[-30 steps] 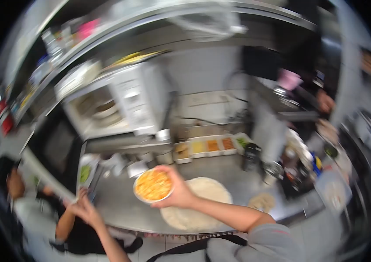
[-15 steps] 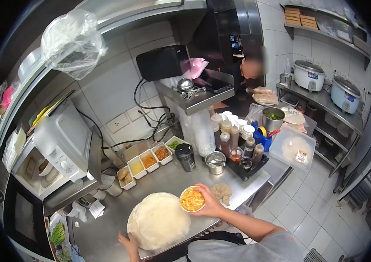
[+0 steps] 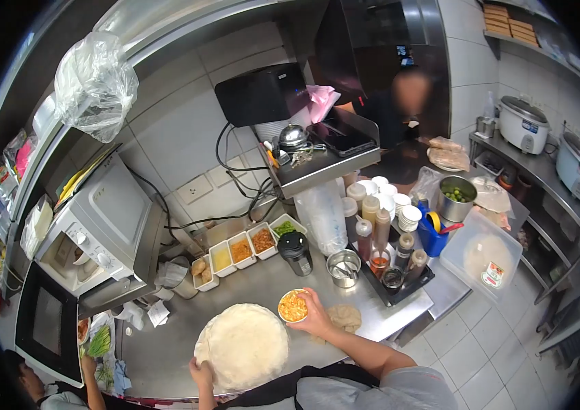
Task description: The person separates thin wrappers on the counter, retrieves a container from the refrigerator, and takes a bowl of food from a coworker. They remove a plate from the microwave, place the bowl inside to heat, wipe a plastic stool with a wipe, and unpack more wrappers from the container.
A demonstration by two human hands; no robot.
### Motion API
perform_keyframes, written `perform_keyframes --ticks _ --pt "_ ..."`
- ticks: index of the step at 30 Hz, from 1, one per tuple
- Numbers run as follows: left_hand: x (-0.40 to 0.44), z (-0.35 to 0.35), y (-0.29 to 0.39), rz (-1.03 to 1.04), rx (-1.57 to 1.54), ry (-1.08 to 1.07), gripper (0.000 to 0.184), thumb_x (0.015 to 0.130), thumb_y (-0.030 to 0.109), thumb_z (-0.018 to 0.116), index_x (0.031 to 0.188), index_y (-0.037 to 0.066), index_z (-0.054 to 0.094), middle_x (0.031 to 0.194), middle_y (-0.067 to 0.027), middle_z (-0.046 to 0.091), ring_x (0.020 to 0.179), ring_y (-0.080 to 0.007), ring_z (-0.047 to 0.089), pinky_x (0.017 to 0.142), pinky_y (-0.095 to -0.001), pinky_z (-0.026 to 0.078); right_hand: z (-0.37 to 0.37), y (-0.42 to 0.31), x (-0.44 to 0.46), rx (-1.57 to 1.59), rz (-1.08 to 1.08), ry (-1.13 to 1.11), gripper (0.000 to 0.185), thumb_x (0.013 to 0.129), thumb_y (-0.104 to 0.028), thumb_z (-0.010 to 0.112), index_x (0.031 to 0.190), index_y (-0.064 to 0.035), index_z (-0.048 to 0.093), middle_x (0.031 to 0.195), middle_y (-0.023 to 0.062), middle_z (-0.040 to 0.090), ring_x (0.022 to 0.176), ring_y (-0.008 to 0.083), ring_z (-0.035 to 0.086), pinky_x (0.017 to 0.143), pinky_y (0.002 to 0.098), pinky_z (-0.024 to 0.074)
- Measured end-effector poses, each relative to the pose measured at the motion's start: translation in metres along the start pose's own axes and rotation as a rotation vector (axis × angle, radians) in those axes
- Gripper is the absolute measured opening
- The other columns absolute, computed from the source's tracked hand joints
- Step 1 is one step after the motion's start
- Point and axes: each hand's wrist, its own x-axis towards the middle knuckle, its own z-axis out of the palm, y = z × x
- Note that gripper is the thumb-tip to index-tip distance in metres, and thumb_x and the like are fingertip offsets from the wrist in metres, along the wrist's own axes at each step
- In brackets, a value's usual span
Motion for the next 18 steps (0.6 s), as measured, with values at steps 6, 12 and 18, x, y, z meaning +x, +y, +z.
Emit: perform_keyframes --ticks 6,12,18 --pt "-0.013 0.000 0.016 -0.084 -0.266 0.039 0.060 0.079 0.007 0.058 0.132 -0.007 0.037 0.133 -0.0224 0.044 0.121 -0.0310 0.044 0.104 -0.0377 0.032 0.018 0.022 0.023 -0.069 0.029 -0.014 0.104 0.054 -0.028 0.088 0.134 -0.0013 0.027 0.136 0.0277 0.029 0.126 0.0444 0.035 0.105 0.0451 0.0338" --pt "-0.038 0.000 0.055 0.030 -0.088 0.369 0.052 0.077 0.001 0.057 0.128 -0.003 0.043 0.135 -0.0214 0.040 0.128 -0.0358 0.036 0.109 -0.0408 0.025 -0.013 0.016 0.011 -0.188 0.036 -0.195 0.100 0.062 -0.031 0.083 0.137 0.0009 0.026 0.135 0.0291 0.033 0.128 0.0441 0.031 0.105 0.0483 0.0297" --pt "-0.090 0.010 0.175 0.510 -0.038 0.349 0.045 0.072 -0.007 0.054 0.116 0.002 0.053 0.129 -0.0191 0.046 0.126 -0.0335 0.040 0.107 -0.0421 0.028 -0.098 0.009 -0.036 -0.407 -0.218 -0.437 0.029 0.073 -0.017 0.070 0.099 -0.0055 0.064 0.114 0.0130 0.056 0.106 0.0321 0.052 0.089 0.0415 0.0403"
